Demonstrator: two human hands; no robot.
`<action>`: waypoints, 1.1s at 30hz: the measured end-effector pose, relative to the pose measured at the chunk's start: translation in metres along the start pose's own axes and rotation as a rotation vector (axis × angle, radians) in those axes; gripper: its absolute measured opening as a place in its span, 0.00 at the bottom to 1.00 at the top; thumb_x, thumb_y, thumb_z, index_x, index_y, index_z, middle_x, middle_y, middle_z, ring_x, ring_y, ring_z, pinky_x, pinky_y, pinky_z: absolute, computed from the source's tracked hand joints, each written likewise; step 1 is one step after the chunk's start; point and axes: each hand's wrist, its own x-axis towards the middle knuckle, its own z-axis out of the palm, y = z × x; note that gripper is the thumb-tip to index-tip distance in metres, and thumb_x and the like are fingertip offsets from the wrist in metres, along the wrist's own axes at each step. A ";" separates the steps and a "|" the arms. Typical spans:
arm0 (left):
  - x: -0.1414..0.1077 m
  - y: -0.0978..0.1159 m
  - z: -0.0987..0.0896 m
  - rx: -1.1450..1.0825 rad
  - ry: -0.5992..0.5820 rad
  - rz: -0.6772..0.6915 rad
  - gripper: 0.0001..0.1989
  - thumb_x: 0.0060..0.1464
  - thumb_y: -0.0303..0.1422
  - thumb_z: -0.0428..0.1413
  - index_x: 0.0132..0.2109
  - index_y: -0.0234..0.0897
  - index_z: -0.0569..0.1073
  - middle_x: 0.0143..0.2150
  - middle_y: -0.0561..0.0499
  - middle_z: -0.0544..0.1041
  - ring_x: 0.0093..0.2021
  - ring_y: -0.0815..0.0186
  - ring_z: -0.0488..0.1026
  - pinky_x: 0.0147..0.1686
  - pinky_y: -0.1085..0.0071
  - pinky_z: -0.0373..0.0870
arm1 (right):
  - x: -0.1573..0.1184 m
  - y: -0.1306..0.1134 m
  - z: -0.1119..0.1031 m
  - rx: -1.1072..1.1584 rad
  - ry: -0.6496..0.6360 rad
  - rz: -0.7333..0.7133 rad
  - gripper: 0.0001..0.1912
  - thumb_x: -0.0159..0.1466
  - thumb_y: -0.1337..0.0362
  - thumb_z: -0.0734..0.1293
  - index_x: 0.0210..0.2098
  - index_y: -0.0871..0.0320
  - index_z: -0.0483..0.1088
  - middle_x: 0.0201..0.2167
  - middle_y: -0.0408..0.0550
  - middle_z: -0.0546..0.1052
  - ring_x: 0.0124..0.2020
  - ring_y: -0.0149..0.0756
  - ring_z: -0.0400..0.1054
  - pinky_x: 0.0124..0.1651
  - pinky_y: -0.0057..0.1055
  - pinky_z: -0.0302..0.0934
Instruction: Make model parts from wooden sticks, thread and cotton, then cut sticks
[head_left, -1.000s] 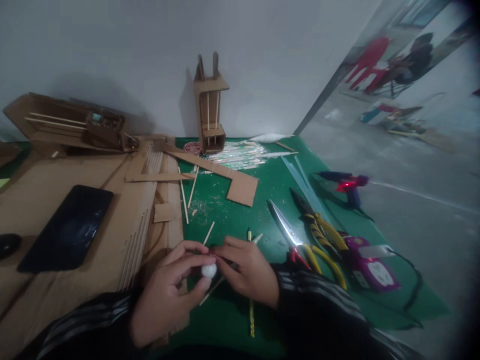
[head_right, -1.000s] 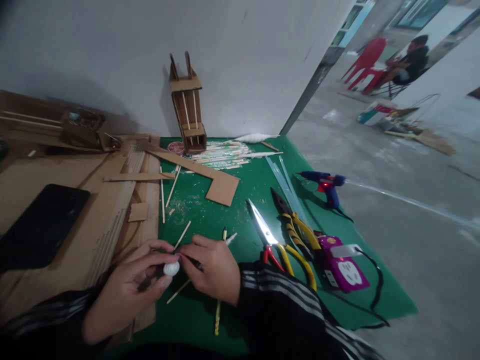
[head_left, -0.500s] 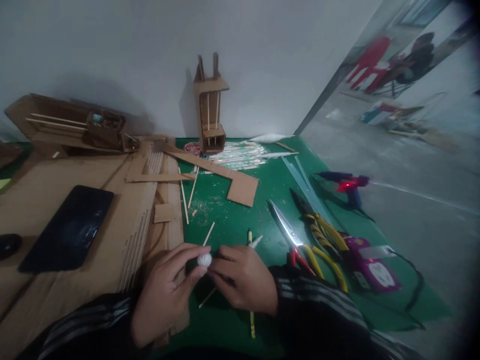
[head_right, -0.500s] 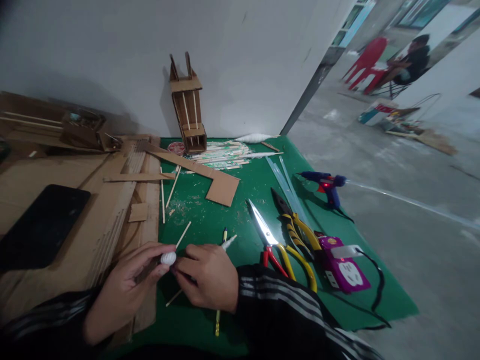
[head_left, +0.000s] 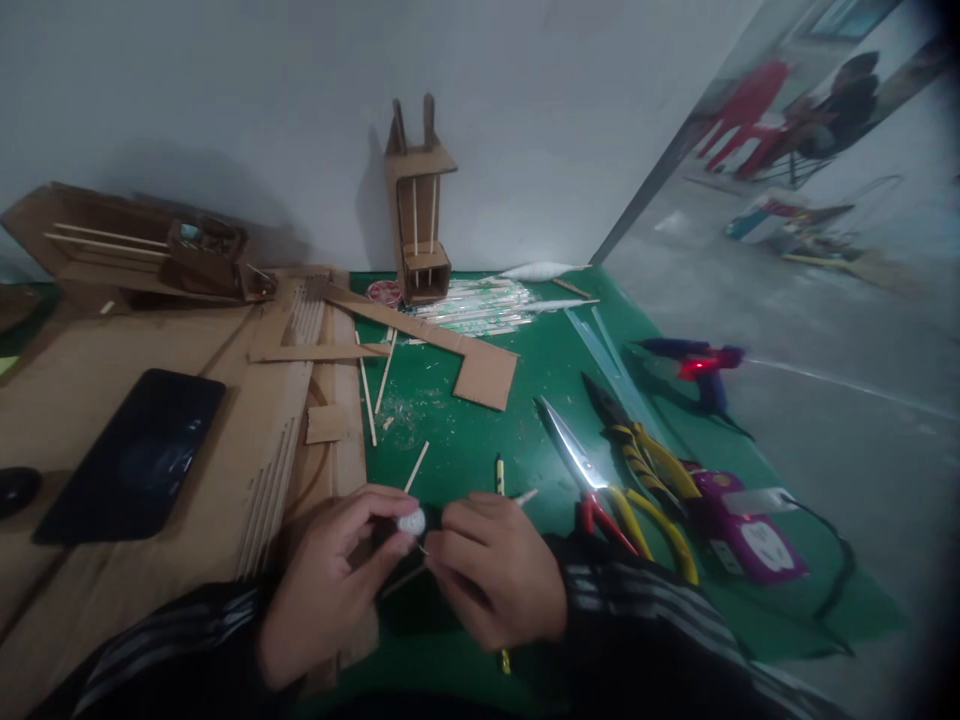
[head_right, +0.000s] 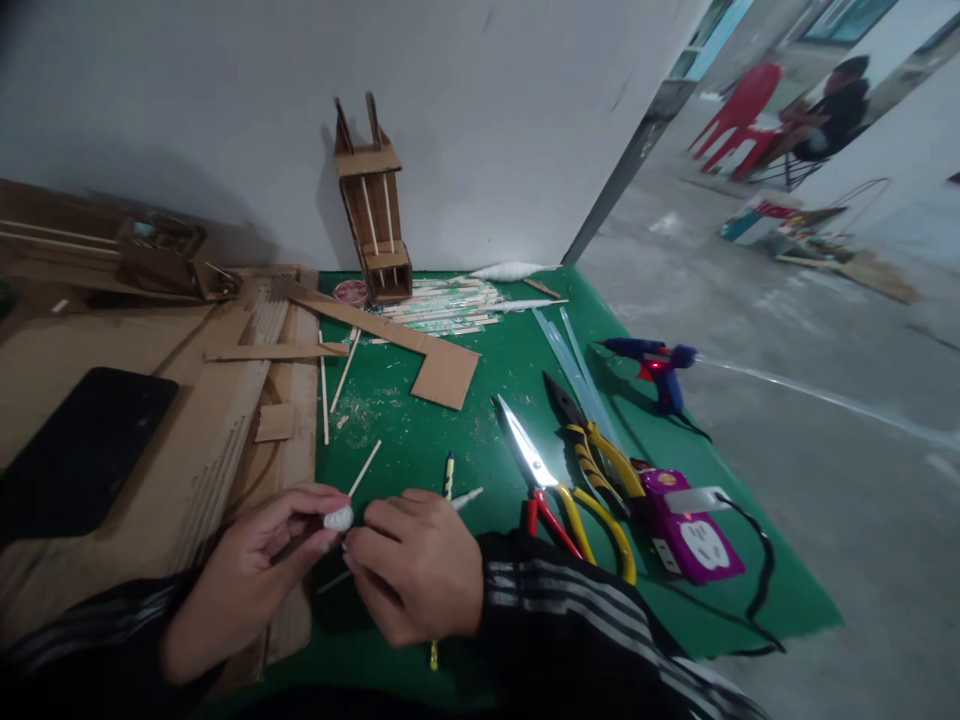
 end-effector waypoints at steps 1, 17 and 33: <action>0.000 0.000 0.000 0.012 -0.013 0.011 0.07 0.60 0.34 0.55 0.45 0.41 0.75 0.48 0.47 0.76 0.48 0.62 0.76 0.48 0.70 0.73 | 0.000 0.000 -0.001 -0.003 0.021 0.003 0.06 0.61 0.70 0.60 0.30 0.59 0.67 0.22 0.43 0.65 0.24 0.33 0.57 0.27 0.32 0.49; -0.002 0.002 0.003 -0.137 -0.112 -0.143 0.12 0.58 0.36 0.58 0.46 0.42 0.64 0.42 0.51 0.74 0.45 0.66 0.75 0.46 0.71 0.72 | -0.001 0.005 0.005 -0.060 0.125 0.148 0.10 0.69 0.65 0.61 0.37 0.60 0.74 0.24 0.44 0.67 0.24 0.32 0.59 0.27 0.30 0.51; -0.002 0.010 -0.002 0.106 -0.064 0.160 0.09 0.60 0.31 0.55 0.45 0.44 0.78 0.47 0.47 0.72 0.48 0.65 0.73 0.47 0.73 0.71 | 0.000 0.008 0.011 0.188 0.000 0.406 0.11 0.68 0.67 0.60 0.39 0.61 0.74 0.28 0.47 0.69 0.29 0.32 0.65 0.31 0.27 0.57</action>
